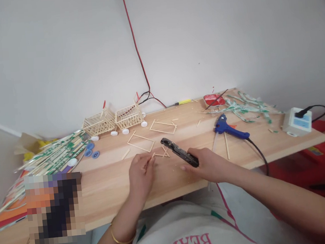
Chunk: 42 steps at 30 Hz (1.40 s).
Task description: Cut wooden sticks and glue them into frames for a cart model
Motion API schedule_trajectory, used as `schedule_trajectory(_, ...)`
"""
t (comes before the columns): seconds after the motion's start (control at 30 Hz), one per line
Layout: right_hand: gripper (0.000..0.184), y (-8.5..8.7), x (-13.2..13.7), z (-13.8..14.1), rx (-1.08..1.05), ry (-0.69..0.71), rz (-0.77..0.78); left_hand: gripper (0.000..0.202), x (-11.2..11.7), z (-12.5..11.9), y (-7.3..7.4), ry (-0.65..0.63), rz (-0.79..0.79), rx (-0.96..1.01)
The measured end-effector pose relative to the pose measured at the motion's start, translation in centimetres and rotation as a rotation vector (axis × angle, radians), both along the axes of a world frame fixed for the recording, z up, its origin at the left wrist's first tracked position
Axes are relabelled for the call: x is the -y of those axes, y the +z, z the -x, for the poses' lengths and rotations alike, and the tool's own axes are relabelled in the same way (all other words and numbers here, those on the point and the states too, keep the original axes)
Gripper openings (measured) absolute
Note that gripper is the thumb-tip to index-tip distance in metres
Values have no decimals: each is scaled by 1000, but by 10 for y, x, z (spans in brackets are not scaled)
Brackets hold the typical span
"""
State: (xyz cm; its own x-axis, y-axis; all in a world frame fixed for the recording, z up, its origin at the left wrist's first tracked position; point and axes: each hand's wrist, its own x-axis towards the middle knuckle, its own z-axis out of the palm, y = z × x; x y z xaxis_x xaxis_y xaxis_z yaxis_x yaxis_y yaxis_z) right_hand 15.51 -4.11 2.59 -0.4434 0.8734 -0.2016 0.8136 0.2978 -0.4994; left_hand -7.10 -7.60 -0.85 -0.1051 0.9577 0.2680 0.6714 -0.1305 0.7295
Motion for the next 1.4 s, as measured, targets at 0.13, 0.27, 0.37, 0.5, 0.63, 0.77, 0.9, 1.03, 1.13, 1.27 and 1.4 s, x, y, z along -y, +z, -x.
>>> schedule_trajectory(0.13, 36, 4, -1, -1, 10, 10, 29, 24, -3, 24, -4, 12, 74, -419)
schedule_trajectory(0.27, 35, 1, 1, 2, -6, 26, 44, 23, -8, 38, -5, 108, 136, -577)
schedule_trajectory(0.37, 34, -2, 1, 6, -21, 34, 22, 25, -8, 35, -1, 119, 43, -438)
schedule_trajectory(0.5, 34, -2, 3, 14, -40, 59, -14, 25, -4, 10, 6, -12, 72, 84)
schedule_trajectory(0.63, 36, 1, 5, 20, -30, 78, 16, 21, 0, -15, 13, -46, 193, 493)
schedule_trajectory(0.77, 35, 1, 6, 20, -24, 108, 2, 16, 1, -22, 13, -51, 207, 631)
schedule_trajectory(0.9, 33, 1, 6, 19, 25, 137, -14, 15, 2, -21, 8, -63, 172, 657)
schedule_trajectory(1.03, 36, 3, 6, 20, 85, 149, -49, 15, 4, -21, 7, -45, 139, 597)
schedule_trajectory(1.13, 38, 5, 8, 20, 122, 151, -109, 14, 7, -20, 11, -50, 88, 569)
schedule_trajectory(1.27, 40, 10, 11, 18, 138, 159, -184, 16, 11, -20, 17, -120, 34, 554)
schedule_trajectory(1.4, 42, 15, 12, 15, 151, 172, -189, 18, 13, -21, 20, -132, 36, 549)
